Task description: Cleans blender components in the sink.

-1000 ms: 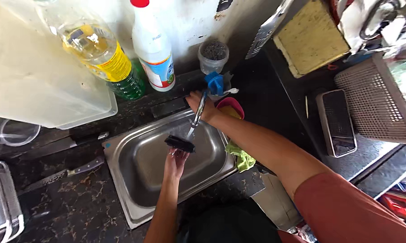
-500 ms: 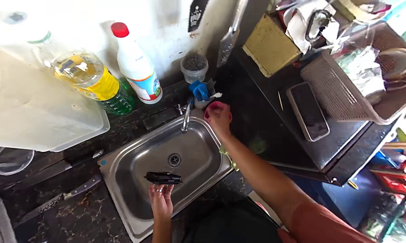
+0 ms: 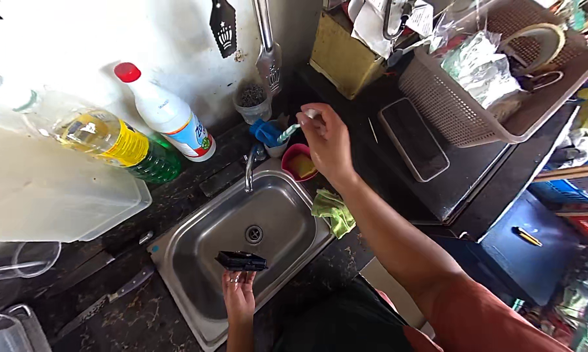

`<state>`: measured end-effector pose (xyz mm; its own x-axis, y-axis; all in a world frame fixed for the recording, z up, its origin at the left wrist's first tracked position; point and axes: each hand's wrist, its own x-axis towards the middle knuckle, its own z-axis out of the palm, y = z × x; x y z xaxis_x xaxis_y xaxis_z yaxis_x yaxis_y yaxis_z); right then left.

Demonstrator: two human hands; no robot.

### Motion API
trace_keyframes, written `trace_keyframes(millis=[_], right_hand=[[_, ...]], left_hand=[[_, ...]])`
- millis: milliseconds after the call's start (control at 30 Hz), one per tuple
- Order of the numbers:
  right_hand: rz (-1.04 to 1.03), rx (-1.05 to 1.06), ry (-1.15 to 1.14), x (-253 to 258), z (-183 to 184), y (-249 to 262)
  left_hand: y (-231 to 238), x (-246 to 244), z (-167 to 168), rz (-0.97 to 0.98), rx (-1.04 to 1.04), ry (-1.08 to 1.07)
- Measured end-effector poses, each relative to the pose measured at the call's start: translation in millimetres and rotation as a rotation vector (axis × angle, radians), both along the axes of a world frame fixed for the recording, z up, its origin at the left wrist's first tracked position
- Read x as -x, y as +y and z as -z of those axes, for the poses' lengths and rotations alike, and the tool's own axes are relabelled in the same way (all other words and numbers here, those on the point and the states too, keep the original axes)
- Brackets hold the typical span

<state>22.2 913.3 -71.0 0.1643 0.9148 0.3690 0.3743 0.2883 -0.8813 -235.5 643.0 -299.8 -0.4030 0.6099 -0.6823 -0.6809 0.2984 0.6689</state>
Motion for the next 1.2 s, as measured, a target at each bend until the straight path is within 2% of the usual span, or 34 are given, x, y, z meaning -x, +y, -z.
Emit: trace_keyframes(millis=[67, 133, 167, 233, 300, 333, 400, 467, 533, 633, 700, 800, 933, 1067, 1200], right_hand=[[-0.052, -0.096, 0.059, -3.2, -25.7, -10.4], [-0.123, 0.008, 0.148, 2.0, -26.3, -30.8], [-0.166, 0.177, 0.195, 8.0, -11.2, -47.5], [-0.230, 0.615, 0.272, 19.5, 54.1, -84.0], [-0.251, 1.047, 0.193, 19.6, 116.8, -119.6], [-0.266, 1.189, 0.093, 14.8, 131.5, -130.0], [-0.306, 1.303, -0.061, 4.9, 122.7, -126.2], [-0.340, 1.238, -0.026, -2.9, 87.5, -107.1], [-0.338, 1.145, -0.041, -15.4, 69.2, -92.8], [-0.263, 1.088, -0.365, -39.3, 89.1, -86.6], [-0.198, 1.094, -0.432, -47.0, 96.8, -78.8], [-0.194, 1.057, -0.447, -39.1, 84.8, -59.9], [-0.179, 0.913, -0.821, -31.6, 82.5, -31.9], [-0.205, 0.816, -0.963, -22.3, 92.6, -9.0], [-0.259, 0.999, -1.138, -13.9, 121.8, 8.9]], left_hand=[[-5.3, 1.3, 0.9, -0.005, 0.012, -0.011], [-9.7, 2.5, 1.3, -0.003, 0.022, -0.012], [-8.8, 2.5, 2.3, -0.003, 0.018, -0.019], [-8.2, 1.5, 3.4, -0.011, 0.007, -0.028], [-6.6, 1.3, 1.7, -0.019, 0.008, -0.033], [-6.5, 1.8, 1.7, -0.018, 0.009, -0.033], [-6.3, 2.9, 3.4, -0.014, 0.000, -0.046], [-9.9, 2.4, 5.0, -0.017, -0.029, -0.090], [-8.0, 0.2, 0.4, -0.043, -0.061, -0.152], [-1.8, -1.4, -5.3, -0.051, -0.117, -0.228], [1.4, -0.9, -6.8, -0.051, -0.145, -0.252], [0.9, 3.1, -7.0, -0.043, -0.146, -0.243], [-2.0, 11.6, -6.1, -0.061, -0.163, -0.253], [-7.3, 20.2, -4.4, -0.089, -0.175, -0.255], [-9.8, 26.5, -6.1, -0.122, -0.171, -0.251]])
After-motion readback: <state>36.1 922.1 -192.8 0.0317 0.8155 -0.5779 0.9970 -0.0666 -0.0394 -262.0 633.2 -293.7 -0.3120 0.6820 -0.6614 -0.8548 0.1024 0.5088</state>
